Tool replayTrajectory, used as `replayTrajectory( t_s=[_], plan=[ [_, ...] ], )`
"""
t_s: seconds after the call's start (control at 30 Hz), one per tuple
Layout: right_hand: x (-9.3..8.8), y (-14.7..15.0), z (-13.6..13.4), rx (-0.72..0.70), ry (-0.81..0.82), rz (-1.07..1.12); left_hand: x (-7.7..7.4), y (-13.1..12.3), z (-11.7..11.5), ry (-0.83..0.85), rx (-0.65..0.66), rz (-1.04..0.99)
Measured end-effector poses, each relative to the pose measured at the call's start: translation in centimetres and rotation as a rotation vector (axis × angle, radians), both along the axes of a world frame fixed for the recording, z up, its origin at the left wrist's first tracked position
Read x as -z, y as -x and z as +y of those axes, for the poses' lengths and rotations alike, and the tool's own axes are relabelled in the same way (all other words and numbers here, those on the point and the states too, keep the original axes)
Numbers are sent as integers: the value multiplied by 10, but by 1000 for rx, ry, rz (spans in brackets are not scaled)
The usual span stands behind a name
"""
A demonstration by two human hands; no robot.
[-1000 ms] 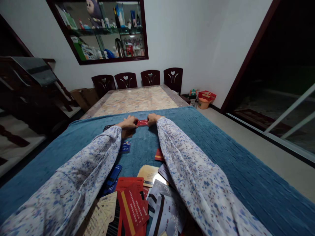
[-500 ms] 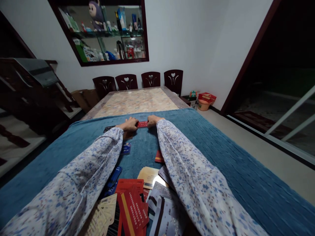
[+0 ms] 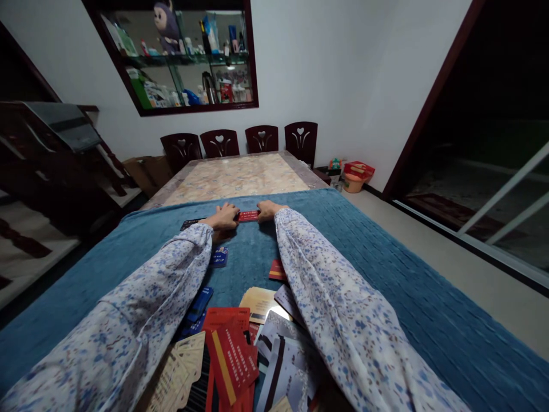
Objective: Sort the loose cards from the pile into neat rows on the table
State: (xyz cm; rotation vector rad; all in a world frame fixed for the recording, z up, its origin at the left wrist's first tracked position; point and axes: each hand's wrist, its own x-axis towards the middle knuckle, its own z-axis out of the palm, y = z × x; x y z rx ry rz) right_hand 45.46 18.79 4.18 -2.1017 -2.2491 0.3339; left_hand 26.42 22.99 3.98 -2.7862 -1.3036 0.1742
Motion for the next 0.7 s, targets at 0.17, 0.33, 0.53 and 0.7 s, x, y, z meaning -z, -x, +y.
replayTrajectory(
  t_s=[0.17,0.33,0.53,0.7],
  plan=[
    [-3,-2,-10,19,-6,28,-3,7,-5,-36,12,2],
    [-8,-3,-21,2,-39,25,-2,14,-9,-56,-3,-31],
    [-13,-3,-36,-67,-130,-64,-3,20,-18,-56,9,-44],
    [-19,-2,-56,-80,-174,-76,-8,25,-36,-61,19,-47]
  ],
)
